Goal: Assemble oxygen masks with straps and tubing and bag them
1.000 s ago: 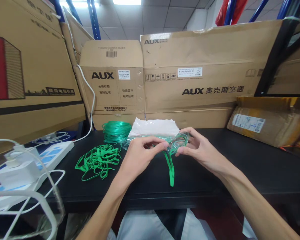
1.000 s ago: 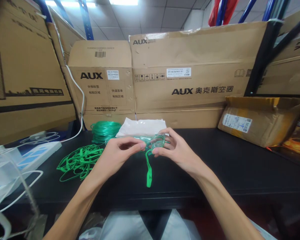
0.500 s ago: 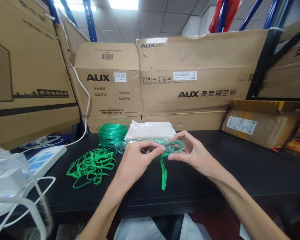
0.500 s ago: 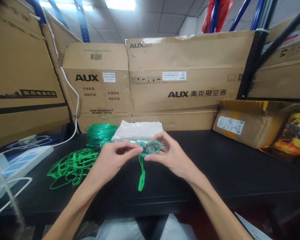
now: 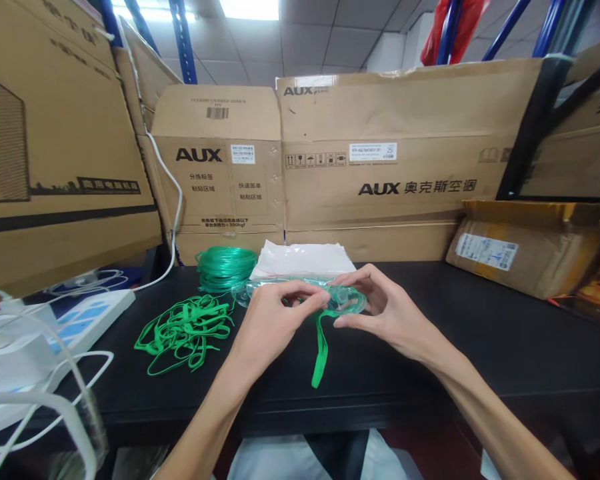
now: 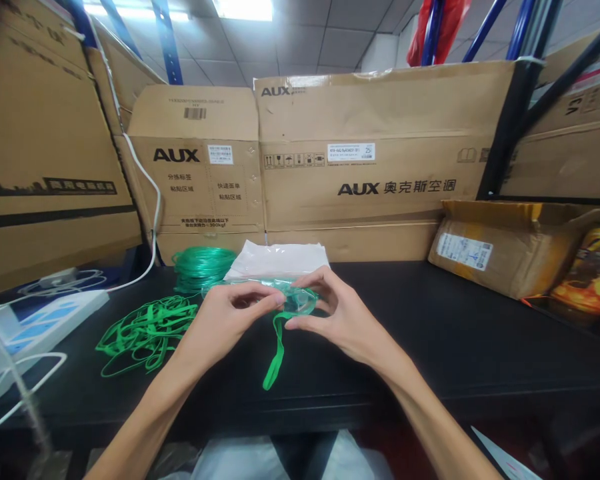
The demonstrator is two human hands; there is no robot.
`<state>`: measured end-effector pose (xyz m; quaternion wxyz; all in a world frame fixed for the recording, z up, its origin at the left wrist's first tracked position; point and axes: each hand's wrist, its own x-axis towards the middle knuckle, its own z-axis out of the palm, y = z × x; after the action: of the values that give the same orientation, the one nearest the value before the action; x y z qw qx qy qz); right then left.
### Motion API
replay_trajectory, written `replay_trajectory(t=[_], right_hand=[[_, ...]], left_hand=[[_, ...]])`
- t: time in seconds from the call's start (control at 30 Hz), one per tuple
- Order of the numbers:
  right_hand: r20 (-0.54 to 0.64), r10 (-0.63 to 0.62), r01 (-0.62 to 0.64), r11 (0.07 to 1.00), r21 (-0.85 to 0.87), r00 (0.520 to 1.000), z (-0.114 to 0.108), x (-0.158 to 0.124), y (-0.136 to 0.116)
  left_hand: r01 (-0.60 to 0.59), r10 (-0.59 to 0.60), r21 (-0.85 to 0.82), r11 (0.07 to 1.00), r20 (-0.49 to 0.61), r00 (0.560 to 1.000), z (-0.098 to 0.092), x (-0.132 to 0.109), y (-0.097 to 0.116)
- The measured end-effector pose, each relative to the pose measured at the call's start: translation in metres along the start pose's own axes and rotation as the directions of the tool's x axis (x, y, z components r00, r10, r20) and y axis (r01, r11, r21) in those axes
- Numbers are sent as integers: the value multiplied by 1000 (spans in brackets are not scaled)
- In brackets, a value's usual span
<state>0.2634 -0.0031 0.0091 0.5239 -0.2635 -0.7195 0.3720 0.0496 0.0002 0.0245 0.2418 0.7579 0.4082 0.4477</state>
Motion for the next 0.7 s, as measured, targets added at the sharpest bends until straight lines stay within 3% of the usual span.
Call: replay_trajectory(t=[0.1,0.27,0.43,0.6,0.7], right_hand=[[29,-1,1,1000,11,1000,-2,-2,-4],[-60,13,-21,992,-128,998,-3,-3,-11],[-52,26,-33,988,-151,998,0,-1,-10],[-50,-34,25,986,-163,998,1,-1,-4],[-64,-48,38,988,-149,997,1,-1,-2]], left_hand=[[-11,10,6,1000,10,1000,-2,1,-2],[-48,48,7,999,17,999,0,1,-4],[-61,61,24,998,24,998,2,-1,-3],[-74,74,23,997,27,997,3,-1,-1],[-45,49,-51,998,84,995,5,-1,-1]])
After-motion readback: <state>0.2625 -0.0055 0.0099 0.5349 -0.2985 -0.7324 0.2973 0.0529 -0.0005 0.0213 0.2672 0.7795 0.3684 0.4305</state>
